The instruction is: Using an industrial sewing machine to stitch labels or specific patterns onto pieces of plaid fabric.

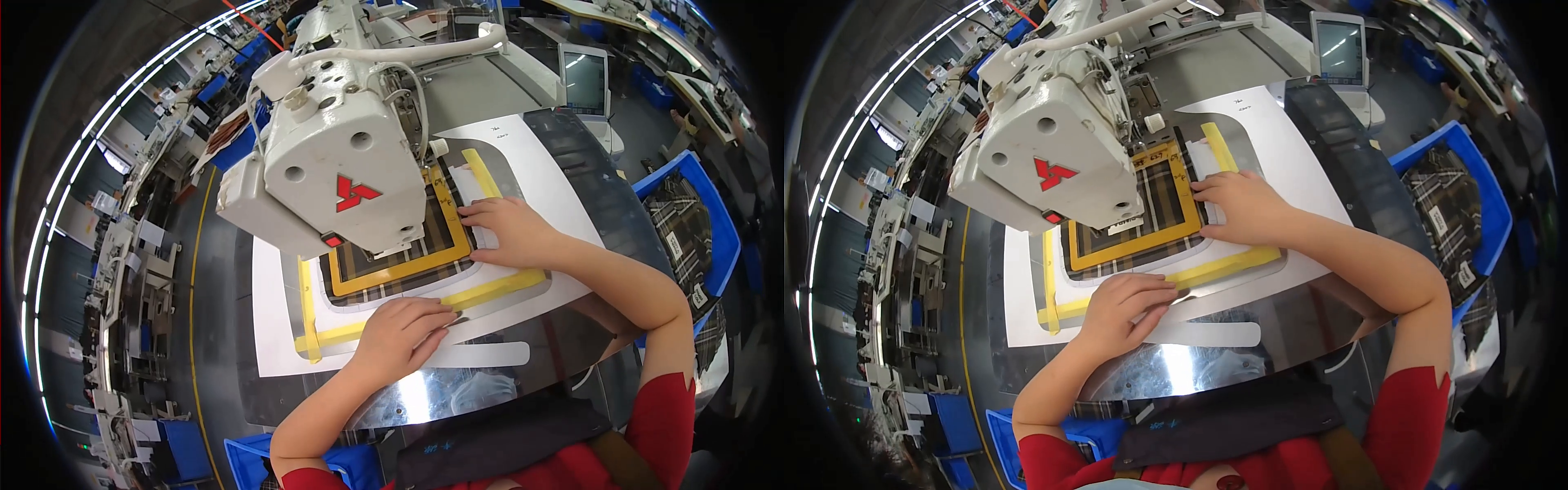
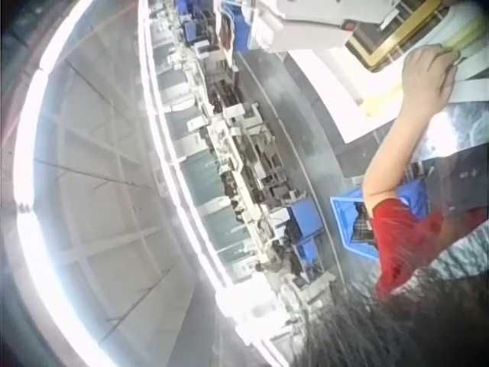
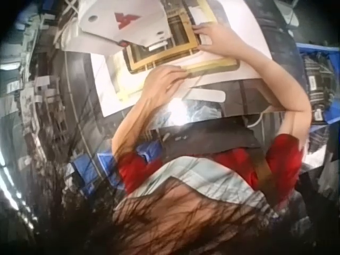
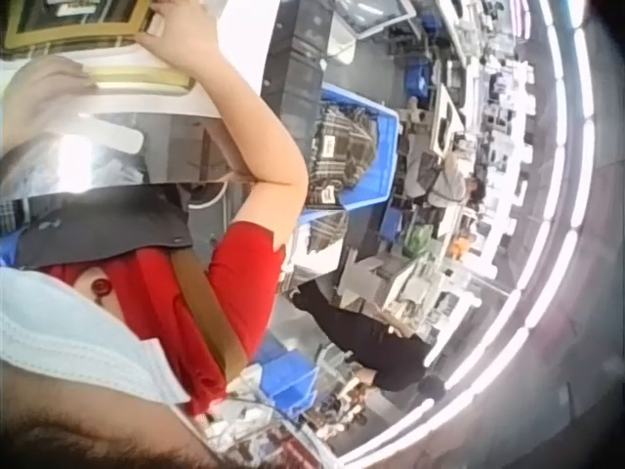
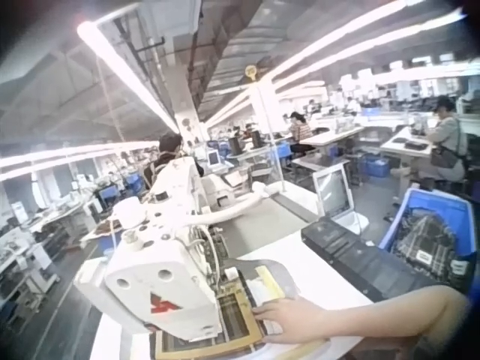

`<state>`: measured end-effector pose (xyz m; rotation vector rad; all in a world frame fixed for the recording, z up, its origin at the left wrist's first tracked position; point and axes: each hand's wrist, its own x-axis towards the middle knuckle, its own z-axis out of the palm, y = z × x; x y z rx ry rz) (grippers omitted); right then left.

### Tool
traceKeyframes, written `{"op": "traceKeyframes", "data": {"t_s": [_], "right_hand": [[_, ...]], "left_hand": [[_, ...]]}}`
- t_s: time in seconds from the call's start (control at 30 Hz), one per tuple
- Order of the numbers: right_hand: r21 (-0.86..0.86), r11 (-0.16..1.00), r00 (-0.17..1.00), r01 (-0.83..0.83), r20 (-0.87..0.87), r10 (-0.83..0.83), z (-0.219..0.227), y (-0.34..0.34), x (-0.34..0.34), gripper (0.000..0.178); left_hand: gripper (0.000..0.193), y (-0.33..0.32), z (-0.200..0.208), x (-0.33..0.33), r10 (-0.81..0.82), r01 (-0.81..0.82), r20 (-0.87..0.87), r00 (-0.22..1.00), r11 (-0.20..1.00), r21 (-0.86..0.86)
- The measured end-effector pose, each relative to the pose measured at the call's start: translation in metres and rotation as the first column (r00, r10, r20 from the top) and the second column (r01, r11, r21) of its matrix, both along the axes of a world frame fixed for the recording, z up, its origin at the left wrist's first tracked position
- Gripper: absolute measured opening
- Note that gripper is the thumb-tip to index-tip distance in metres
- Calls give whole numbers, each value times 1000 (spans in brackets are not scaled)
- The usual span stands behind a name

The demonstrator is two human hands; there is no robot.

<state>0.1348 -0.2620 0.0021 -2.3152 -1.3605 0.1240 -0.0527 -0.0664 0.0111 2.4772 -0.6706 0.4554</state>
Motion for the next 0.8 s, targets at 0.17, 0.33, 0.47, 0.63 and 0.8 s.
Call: {"op": "traceKeyframes", "data": {"t_s": [0.17, 0.33, 0.47, 0.63, 0.8], "right_hand": [[-23, 999, 998, 36, -50, -37, 20, -18, 3, 52], [-27, 997, 995, 76, -69, -77, 24, -39, 13, 53], [-33, 996, 995, 78, -63, -80, 15, -74, 32, 51], [96, 985, 990, 141, 1, -142, 1, -81, 25, 33], [232, 947, 971, 223, 38, -238, -13, -81, 23, 13]], "left_hand": [[21, 17, 5, -12, 27, -27, -25, 999, 1000, -8], [18, 28, 10, -13, 26, -26, -42, 999, 1000, -14], [17, 15, 2, -5, 65, -66, -48, 997, 998, -25], [14, 8, -3, 0, 70, -72, -43, 997, 997, -42], [14, 3, -10, 5, 75, -75, 3, 997, 997, -21]]}}
